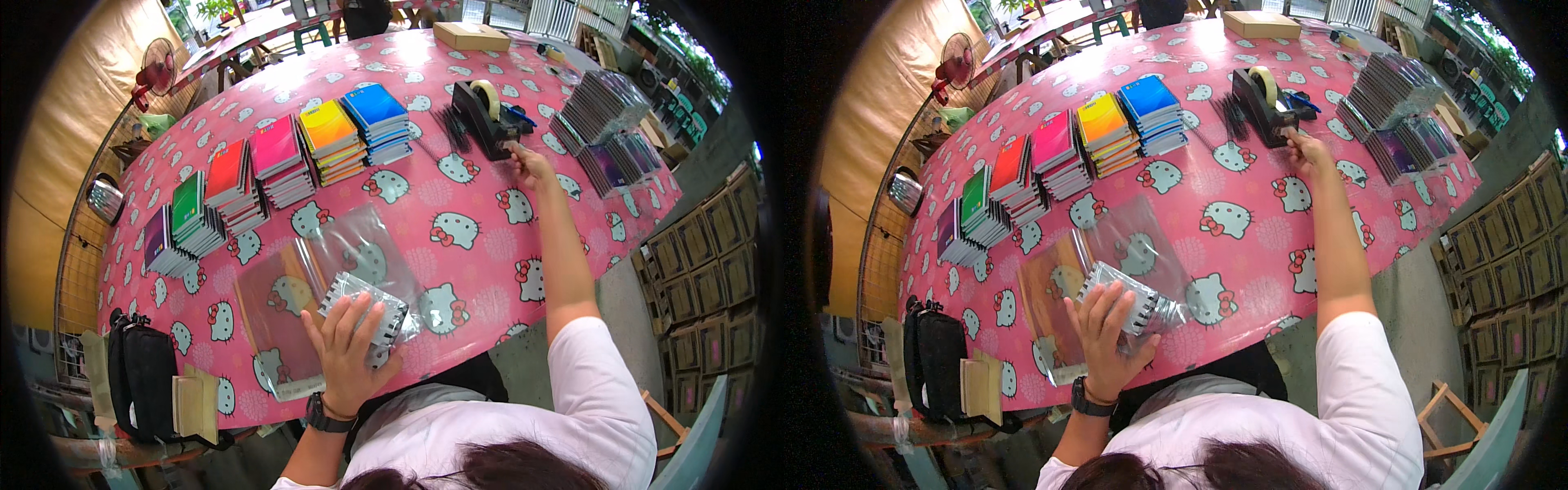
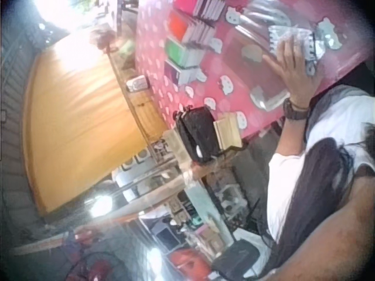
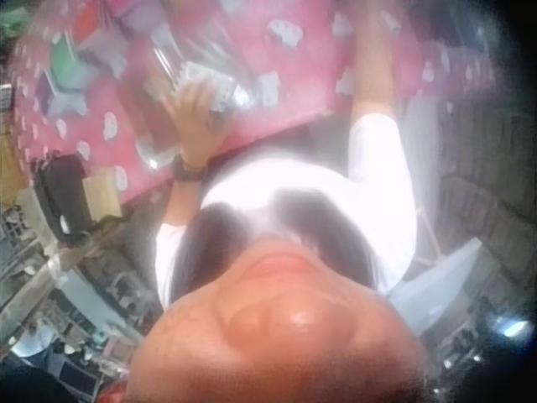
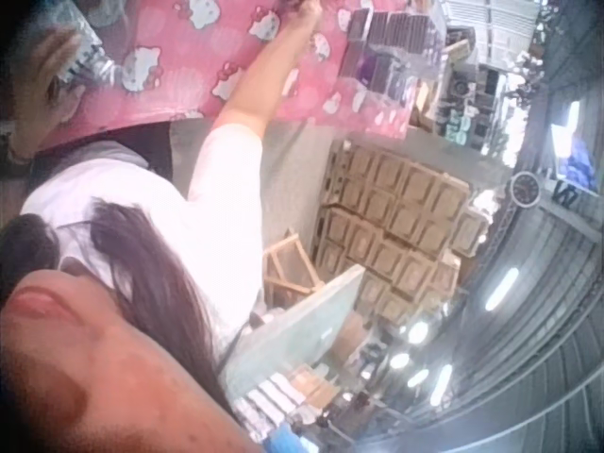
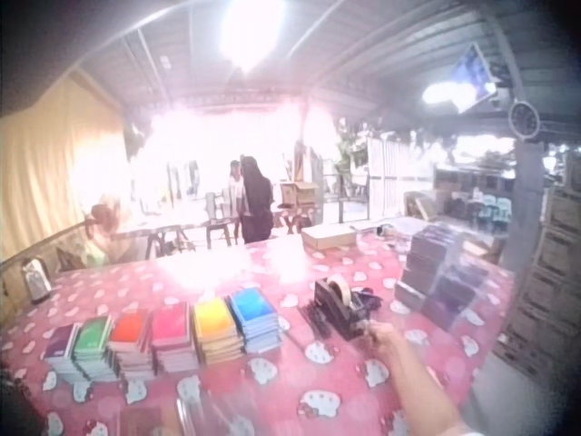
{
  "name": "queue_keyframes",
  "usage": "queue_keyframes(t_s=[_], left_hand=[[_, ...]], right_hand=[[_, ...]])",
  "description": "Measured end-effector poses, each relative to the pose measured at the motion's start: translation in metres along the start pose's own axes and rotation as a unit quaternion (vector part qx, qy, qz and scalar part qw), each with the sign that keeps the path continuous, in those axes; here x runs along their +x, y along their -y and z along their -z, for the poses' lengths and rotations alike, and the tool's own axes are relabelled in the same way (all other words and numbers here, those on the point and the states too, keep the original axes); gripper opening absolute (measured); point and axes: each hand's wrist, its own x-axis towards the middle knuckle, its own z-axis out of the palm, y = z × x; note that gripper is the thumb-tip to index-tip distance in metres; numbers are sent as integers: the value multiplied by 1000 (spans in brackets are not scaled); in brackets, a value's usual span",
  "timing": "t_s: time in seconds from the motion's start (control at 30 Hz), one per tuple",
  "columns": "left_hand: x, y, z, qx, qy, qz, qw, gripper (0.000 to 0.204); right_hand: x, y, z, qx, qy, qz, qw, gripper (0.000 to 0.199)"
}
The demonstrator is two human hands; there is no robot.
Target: The person stacks several small colorful notebooks, inserts the stack into a clear plastic bag, and uses strips of tape to seal the bag.
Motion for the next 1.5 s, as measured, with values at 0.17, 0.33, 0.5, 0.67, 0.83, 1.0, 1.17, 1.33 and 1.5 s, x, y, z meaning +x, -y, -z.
queue_keyframes(t_s=[0.17,0.33,0.5,0.67,0.83,1.0,1.17,1.33,1.5], left_hand=[[3,0,2,-34,-3,16,999,63],[0,-2,7,-35,39,57,997,68],[5,-2,17,-53,41,72,995,70],[17,1,25,-44,81,51,994,69],[54,5,31,11,138,-45,989,67],[52,4,29,28,155,-55,986,64],[50,6,36,20,193,-48,980,86],[65,26,33,-24,252,-149,956,104],[89,19,37,-86,118,-8,989,93]], right_hand=[[-20,3,-59,-155,122,-83,977,16],[-176,33,-184,-288,465,23,837,25],[-226,32,-237,-450,549,130,692,37],[-220,18,-246,-636,475,182,580,43],[-213,8,-241,-560,505,186,630,36],[-218,22,-230,-509,519,183,662,31],[-190,-41,-211,-377,516,-52,767,35],[-193,-79,-153,-468,346,178,794,29],[-238,-58,-135,-237,147,291,915,49]])
